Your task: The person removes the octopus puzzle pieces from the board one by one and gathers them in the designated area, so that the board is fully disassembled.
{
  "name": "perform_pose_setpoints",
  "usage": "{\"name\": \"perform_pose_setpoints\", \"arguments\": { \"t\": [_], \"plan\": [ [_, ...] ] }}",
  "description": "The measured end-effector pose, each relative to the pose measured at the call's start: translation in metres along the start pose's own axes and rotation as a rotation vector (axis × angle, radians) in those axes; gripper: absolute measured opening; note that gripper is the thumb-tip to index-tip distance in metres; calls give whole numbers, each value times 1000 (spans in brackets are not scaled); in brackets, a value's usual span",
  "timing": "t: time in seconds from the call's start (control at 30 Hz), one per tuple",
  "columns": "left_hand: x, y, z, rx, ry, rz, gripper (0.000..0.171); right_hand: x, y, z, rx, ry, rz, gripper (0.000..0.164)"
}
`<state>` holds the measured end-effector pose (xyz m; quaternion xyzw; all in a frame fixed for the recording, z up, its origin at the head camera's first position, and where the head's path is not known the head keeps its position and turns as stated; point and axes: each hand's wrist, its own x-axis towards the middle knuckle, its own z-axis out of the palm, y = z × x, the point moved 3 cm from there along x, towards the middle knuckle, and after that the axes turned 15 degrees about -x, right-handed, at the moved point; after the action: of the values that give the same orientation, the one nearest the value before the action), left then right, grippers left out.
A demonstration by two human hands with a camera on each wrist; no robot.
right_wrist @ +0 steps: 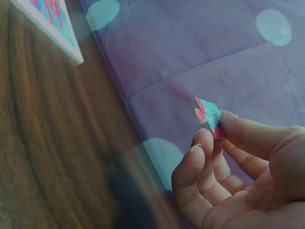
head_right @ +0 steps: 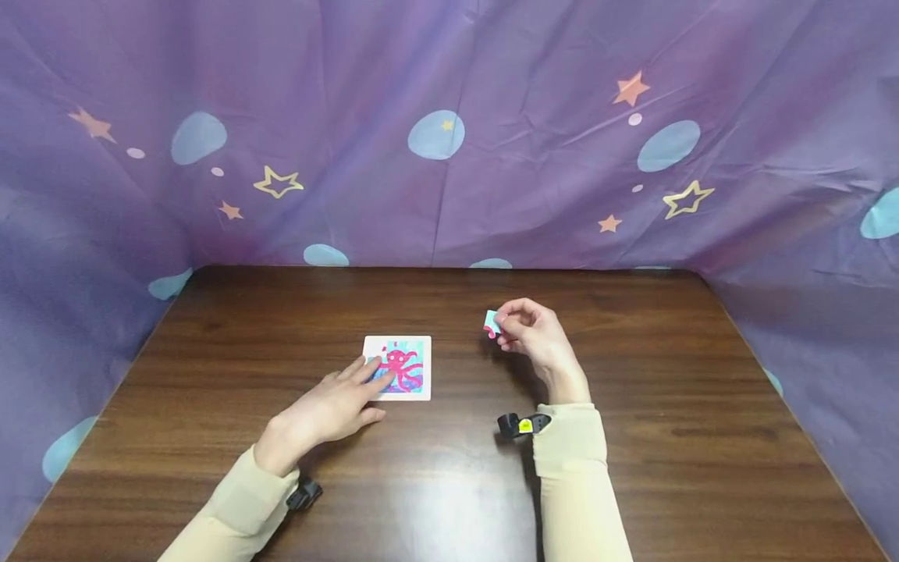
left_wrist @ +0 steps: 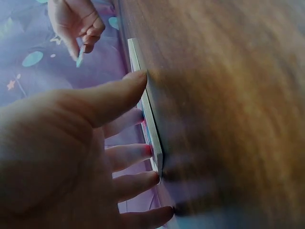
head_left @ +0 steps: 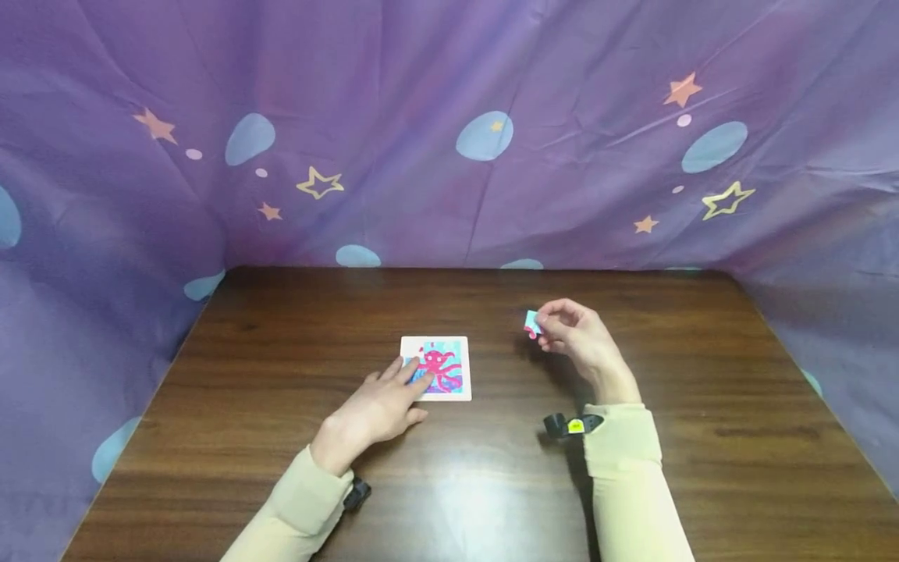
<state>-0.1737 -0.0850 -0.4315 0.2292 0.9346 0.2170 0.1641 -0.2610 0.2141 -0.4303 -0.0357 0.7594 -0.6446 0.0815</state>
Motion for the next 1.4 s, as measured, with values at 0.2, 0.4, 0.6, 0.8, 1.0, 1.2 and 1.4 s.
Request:
{"name": "perform_pose_setpoints", "arguments": {
  "t": [0.2,0.4,0.6,0.8,1.0,1.2,1.4],
  "plan": [
    [1,0,6,0,-33,-19,65,2,11,-5,79,-3,31,7],
    [-1,1,7,-21,-6,-21,64,2,15,-5,88,8,36,8],
    [1,2,8,5,43,-2,62,11,22,-9,-16,48,57,8],
    [-2,10,9,63,94,88,53,27,24,-15,-163,56,68,20],
    [-5,12,11,106,101,107,52,37,29,-16,-266,31,135,22],
    [-5,11,14,120,94,93,54,35,30,-14,-375,53,113,24],
    [-4,12,12,114,105,86,55,31,20,-16,-483,83,57,30]
  ]
}}
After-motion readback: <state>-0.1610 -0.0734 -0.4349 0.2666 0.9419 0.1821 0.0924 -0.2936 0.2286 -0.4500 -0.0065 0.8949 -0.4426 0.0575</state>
